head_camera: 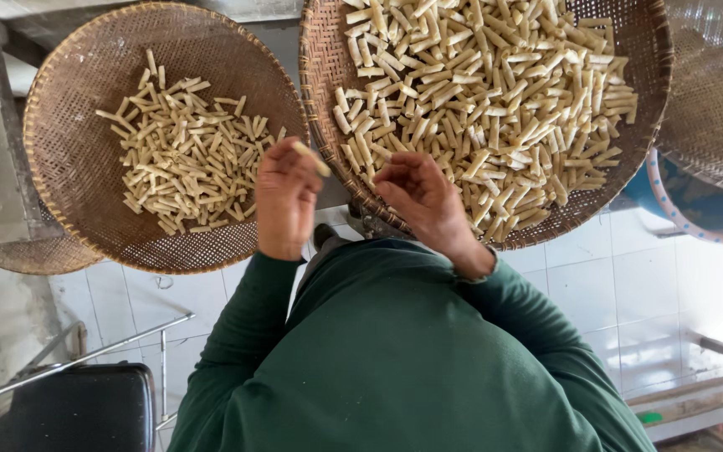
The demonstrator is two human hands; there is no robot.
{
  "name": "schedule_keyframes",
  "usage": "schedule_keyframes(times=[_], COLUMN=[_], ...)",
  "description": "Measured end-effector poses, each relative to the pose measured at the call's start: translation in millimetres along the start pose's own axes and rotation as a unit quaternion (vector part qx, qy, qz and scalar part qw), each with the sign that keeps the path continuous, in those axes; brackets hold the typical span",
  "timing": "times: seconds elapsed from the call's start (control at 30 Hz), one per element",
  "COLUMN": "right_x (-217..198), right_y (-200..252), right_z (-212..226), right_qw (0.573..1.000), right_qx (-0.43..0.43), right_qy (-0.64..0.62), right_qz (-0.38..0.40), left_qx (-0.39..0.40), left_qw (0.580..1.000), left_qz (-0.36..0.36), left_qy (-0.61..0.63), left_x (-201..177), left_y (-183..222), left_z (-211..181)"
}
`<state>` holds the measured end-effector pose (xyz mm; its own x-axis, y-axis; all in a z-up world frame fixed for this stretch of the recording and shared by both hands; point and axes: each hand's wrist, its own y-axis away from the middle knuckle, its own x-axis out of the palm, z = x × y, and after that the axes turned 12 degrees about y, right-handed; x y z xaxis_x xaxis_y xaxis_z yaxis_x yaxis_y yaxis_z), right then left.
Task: The person picks up small cylindrical food items from a large woven basket, handles them to remove small fragments or debris, and places the sorted items into a smaller woven basket.
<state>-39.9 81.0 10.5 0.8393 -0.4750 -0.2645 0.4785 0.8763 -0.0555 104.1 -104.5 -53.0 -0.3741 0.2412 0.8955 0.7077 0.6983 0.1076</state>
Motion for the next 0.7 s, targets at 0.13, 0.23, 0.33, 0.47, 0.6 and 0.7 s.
schedule_keyframes(times=[0.13,0.23,0.33,0.47,0.6,0.7], right_x=[-35,-57,-79,-100,-108,-112], right_y=[24,47,65,83,94,99], right_z=[-10,-15,-20,-16,-9,-10], right_qw=[0.988,0.987,0.975,0.978,0.963,0.942], right_qx=[-0.022,0.002,0.048,0.035,0.062,0.061], right_qy=[0.151,0.134,0.153,0.083,0.102,0.195], right_qz=[-0.027,-0.087,-0.154,-0.188,-0.24,-0.267], left_qx=[0.057,0.108,0.101,0.205,0.298,0.375], left_qw=[0.98,0.95,0.917,0.866,0.812,0.794], left_qz=[-0.179,-0.258,-0.334,-0.354,-0.286,-0.083], left_qy=[-0.071,-0.141,-0.194,-0.289,-0.412,-0.471], left_x=[-71,-142,-207,-235,-184,-103], left_y=[-21,-35,-44,-57,-65,-74], left_z=[-22,-33,-36,-35,-37,-23])
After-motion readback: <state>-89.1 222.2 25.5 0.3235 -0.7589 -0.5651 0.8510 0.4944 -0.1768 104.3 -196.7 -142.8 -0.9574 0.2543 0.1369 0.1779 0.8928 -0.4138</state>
